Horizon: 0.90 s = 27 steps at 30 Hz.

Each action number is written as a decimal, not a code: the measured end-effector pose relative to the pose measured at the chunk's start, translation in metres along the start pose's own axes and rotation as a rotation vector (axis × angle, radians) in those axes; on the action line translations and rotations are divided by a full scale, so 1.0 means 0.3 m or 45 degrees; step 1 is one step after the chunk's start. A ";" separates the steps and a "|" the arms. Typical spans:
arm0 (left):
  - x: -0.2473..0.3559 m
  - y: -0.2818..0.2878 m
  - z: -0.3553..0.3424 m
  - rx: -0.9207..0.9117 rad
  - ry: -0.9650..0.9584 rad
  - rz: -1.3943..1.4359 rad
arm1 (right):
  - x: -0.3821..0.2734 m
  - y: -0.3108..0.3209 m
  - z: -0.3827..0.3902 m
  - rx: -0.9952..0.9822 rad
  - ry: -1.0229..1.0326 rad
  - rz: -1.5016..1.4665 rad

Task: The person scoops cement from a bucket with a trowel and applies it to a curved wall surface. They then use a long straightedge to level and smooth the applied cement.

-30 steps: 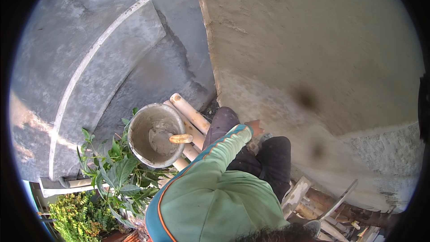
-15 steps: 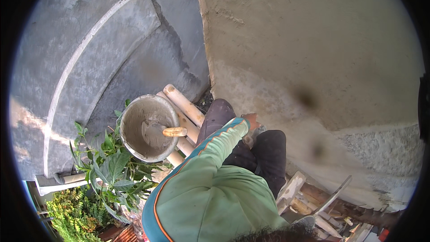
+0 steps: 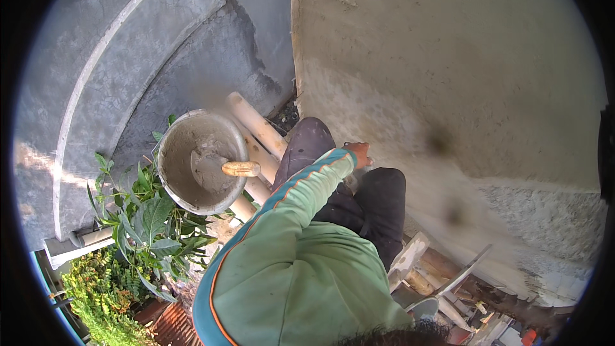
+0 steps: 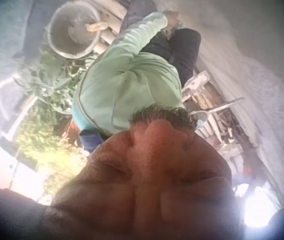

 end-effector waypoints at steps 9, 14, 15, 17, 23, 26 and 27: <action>-0.002 -0.050 -0.016 0.008 -0.129 -0.010 | -0.589 -0.195 0.037 -0.274 0.405 -0.058; 0.036 -0.065 -0.041 0.010 -0.147 -0.041 | -0.314 -1.131 -0.267 -0.443 -0.008 0.434; 0.031 -0.060 -0.054 -0.004 -0.146 -0.054 | -0.232 -1.419 -0.278 -0.580 -0.043 0.604; -0.038 -0.056 -0.040 0.008 -0.087 -0.054 | -0.060 -2.051 -0.018 -1.158 0.207 0.871; -0.093 0.042 -0.004 0.240 -0.065 0.109 | -0.248 -2.526 0.491 -1.455 0.838 0.745; -0.076 0.044 0.021 0.216 -0.078 0.106 | -0.301 -2.291 0.390 -1.281 1.071 0.894; -0.050 0.037 0.032 0.228 -0.124 0.135 | -0.303 -2.170 0.296 -1.289 0.985 0.981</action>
Point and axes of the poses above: each hand's wrist, its own z-axis away from the middle knuckle, its own y-axis out of the back of the hand, x = y × z, the point moved 7 cm from there along -z, towards the middle knuckle
